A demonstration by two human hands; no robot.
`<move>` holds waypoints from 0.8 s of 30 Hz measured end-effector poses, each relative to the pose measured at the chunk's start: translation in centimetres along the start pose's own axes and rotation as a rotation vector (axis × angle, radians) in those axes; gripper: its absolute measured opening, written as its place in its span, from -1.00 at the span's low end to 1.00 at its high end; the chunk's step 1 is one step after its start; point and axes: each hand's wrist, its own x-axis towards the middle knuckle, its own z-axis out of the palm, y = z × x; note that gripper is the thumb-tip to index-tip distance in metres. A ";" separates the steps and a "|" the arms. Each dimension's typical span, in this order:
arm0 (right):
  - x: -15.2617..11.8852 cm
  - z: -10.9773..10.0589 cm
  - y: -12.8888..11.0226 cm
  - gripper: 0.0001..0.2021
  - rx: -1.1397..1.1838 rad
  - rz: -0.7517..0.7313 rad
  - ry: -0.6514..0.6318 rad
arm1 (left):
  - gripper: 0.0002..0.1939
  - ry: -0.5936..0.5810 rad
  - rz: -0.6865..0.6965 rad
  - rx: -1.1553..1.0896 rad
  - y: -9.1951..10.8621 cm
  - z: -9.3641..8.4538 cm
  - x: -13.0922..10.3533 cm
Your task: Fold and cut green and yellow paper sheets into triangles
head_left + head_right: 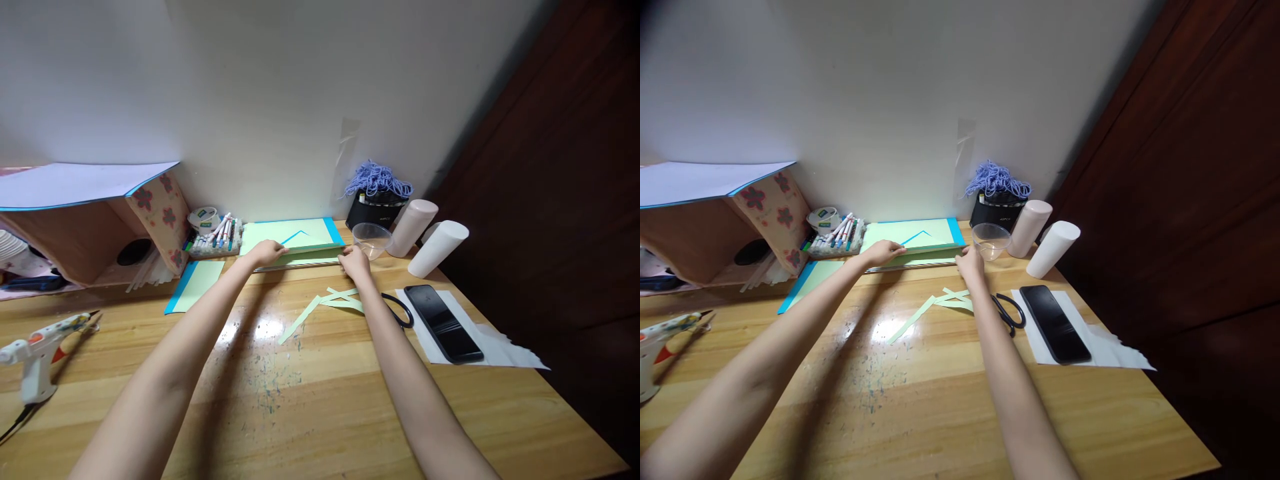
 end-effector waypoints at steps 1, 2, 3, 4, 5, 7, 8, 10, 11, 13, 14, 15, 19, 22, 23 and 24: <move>0.0 0.0 0.1 -0.83 -0.059 -0.037 0.046 | -0.55 -0.006 -0.008 -0.009 0.0 -0.1 0.0; 0.0 0.0 0.2 -0.78 -0.112 -0.072 0.082 | -0.54 -0.007 -0.016 -0.017 -0.1 -0.1 -0.1; 0.1 0.0 0.2 -0.77 -0.160 -0.105 0.104 | -0.53 -0.006 -0.025 -0.023 -0.1 -0.1 -0.1; 0.1 0.0 0.3 -0.78 -0.202 -0.132 0.113 | -0.52 -0.002 -0.035 -0.027 -0.1 -0.1 -0.1; 0.1 0.0 0.3 -0.80 -0.238 -0.154 0.112 | -0.51 0.005 -0.047 -0.028 -0.1 -0.1 -0.1; 0.2 0.0 0.5 -0.89 -0.296 -0.182 0.092 | -0.49 0.025 -0.071 -0.025 -0.1 0.1 -0.1; 0.3 0.0 0.6 -0.93 -0.318 -0.193 0.077 | -0.49 0.035 -0.082 -0.020 -0.1 0.2 0.0; 0.4 -0.1 0.7 -0.87 -0.349 -0.219 0.044 | -0.48 0.053 -0.097 -0.013 0.0 0.4 0.0; 0.4 -0.1 0.8 -0.84 -0.359 -0.239 0.027 | -0.48 0.059 -0.101 -0.010 0.1 0.4 0.0; 0.5 0.0 0.8 -0.80 -0.365 -0.299 -0.013 | -0.49 0.065 -0.103 -0.007 0.2 0.5 -0.1; 0.5 0.1 0.7 -0.77 -0.361 -0.335 -0.034 | -0.50 0.066 -0.101 -0.008 0.3 0.4 -0.3; 0.4 0.3 0.6 -0.72 -0.352 -0.371 -0.054 | -0.52 0.066 -0.095 -0.008 0.3 0.4 -0.4; 0.3 1.1 -0.1 -0.57 -0.294 -0.477 -0.096 | -0.57 0.038 -0.050 0.058 0.9 0.3 -0.9; 0.1 1.0 -0.4 -0.50 -0.241 -0.509 -0.088 | -0.63 0.040 -0.070 0.122 1.4 0.3 -1.0; 0.1 0.8 -0.4 -0.48 -0.226 -0.513 -0.083 | -0.63 0.051 -0.086 0.130 1.6 0.3 -0.9; 0.1 0.6 -0.3 -0.47 -0.216 -0.515 -0.077 | -0.62 0.063 -0.101 0.134 1.7 0.3 -0.9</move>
